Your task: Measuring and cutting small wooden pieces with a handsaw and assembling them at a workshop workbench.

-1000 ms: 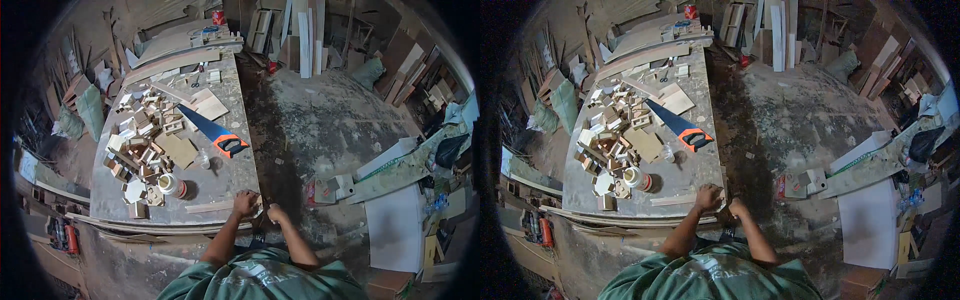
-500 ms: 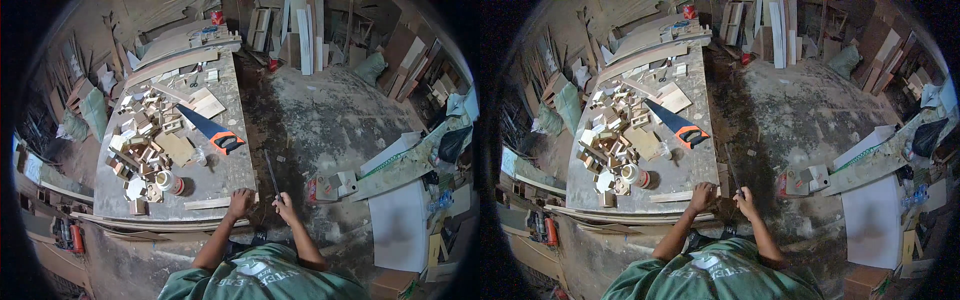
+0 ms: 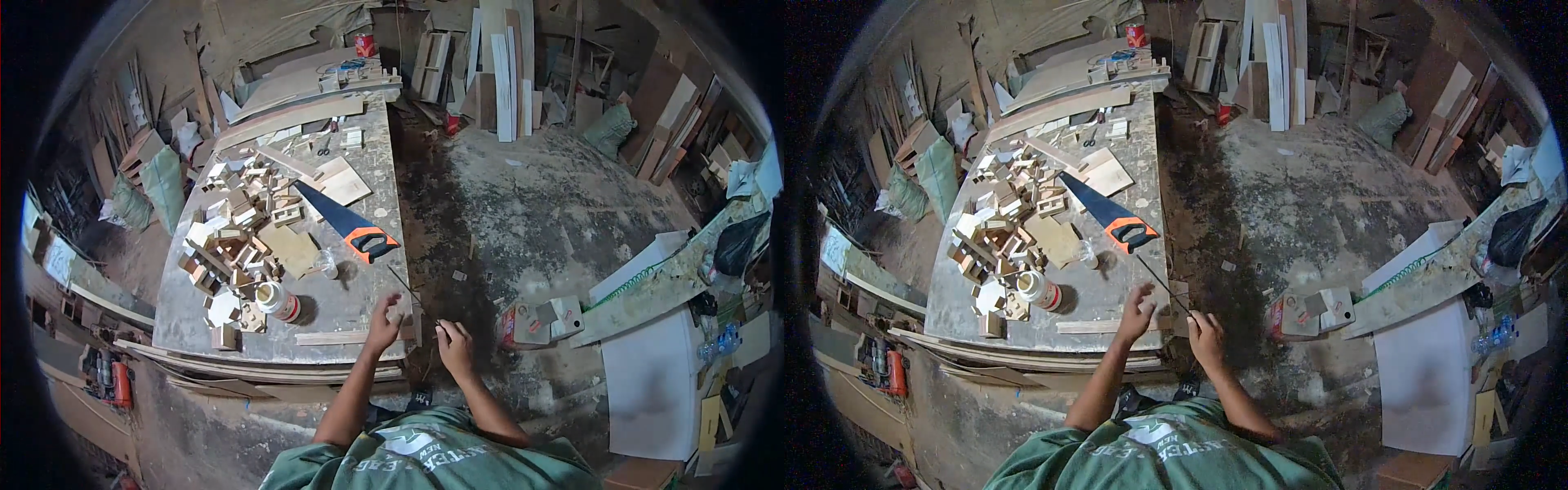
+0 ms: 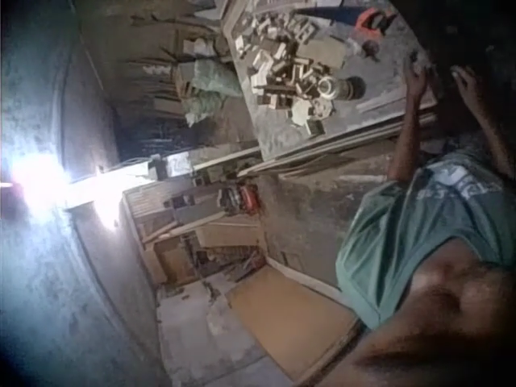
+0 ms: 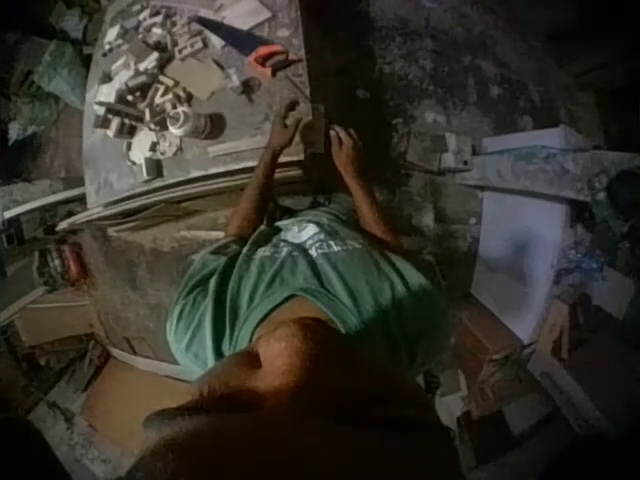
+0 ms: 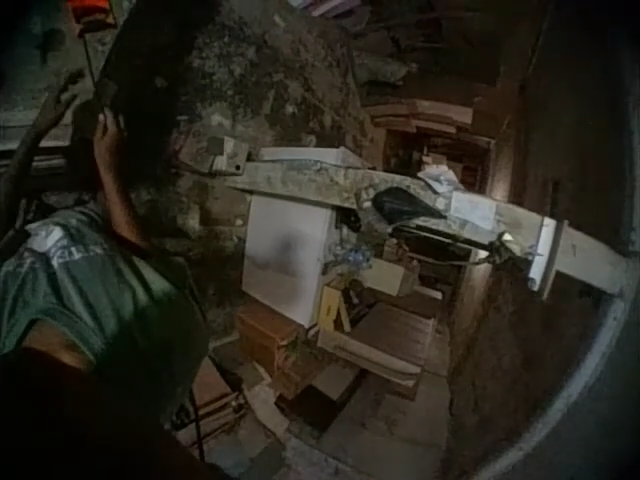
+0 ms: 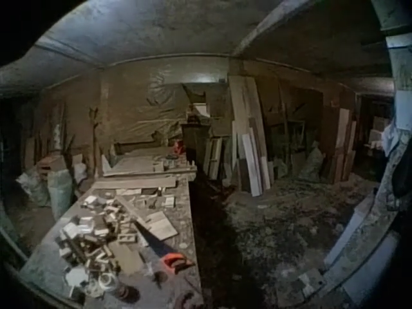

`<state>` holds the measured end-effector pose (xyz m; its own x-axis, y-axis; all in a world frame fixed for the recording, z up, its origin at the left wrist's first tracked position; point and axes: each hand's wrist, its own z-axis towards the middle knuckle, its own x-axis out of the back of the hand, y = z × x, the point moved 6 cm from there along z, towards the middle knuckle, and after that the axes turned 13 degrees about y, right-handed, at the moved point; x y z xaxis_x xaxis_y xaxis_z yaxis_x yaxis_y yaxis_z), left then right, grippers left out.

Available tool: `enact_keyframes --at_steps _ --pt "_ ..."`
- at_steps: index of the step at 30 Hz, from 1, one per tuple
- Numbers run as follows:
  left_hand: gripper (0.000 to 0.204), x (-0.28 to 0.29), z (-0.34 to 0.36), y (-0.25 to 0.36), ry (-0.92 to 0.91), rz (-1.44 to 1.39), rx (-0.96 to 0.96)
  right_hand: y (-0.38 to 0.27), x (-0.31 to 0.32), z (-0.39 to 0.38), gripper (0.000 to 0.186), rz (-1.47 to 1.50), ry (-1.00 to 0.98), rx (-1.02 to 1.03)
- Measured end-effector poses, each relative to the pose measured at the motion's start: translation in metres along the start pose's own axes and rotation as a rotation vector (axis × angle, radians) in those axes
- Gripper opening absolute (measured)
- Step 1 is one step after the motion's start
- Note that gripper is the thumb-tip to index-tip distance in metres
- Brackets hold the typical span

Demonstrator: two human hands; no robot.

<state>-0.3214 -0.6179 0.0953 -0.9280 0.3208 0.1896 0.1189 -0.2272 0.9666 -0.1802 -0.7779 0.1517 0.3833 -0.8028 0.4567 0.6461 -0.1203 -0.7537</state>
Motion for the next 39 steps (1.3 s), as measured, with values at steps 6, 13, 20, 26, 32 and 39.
enact_keyframes --at_steps 6,13,20,26,32,39 --pt "0.062 0.024 0.022 0.118 0.297 0.354 -0.494 0.006 -0.003 -0.005 0.02 0.021 -0.039 -0.017" --pt "0.032 0.028 0.014 0.097 0.116 0.687 -0.665 0.014 0.002 -0.001 0.023 -0.111 0.012 -0.011" --pt "0.021 0.043 -0.001 0.072 0.218 0.699 -0.498 -0.01 0.005 0.009 0.026 -0.216 -0.118 0.17" --pt "0.014 0.019 -0.023 0.078 0.118 0.675 -0.567 0.026 0.003 0.039 0.032 -0.368 -0.043 0.009" --pt "0.045 0.038 -0.013 0.05 0.249 0.69 -0.391 0.038 -0.007 0.018 0.028 -0.34 -0.318 0.068" --pt "0.058 0.038 -0.045 -0.065 -0.192 0.87 -0.316 0.066 0.01 -0.001 0.018 -0.218 -0.233 -0.055"
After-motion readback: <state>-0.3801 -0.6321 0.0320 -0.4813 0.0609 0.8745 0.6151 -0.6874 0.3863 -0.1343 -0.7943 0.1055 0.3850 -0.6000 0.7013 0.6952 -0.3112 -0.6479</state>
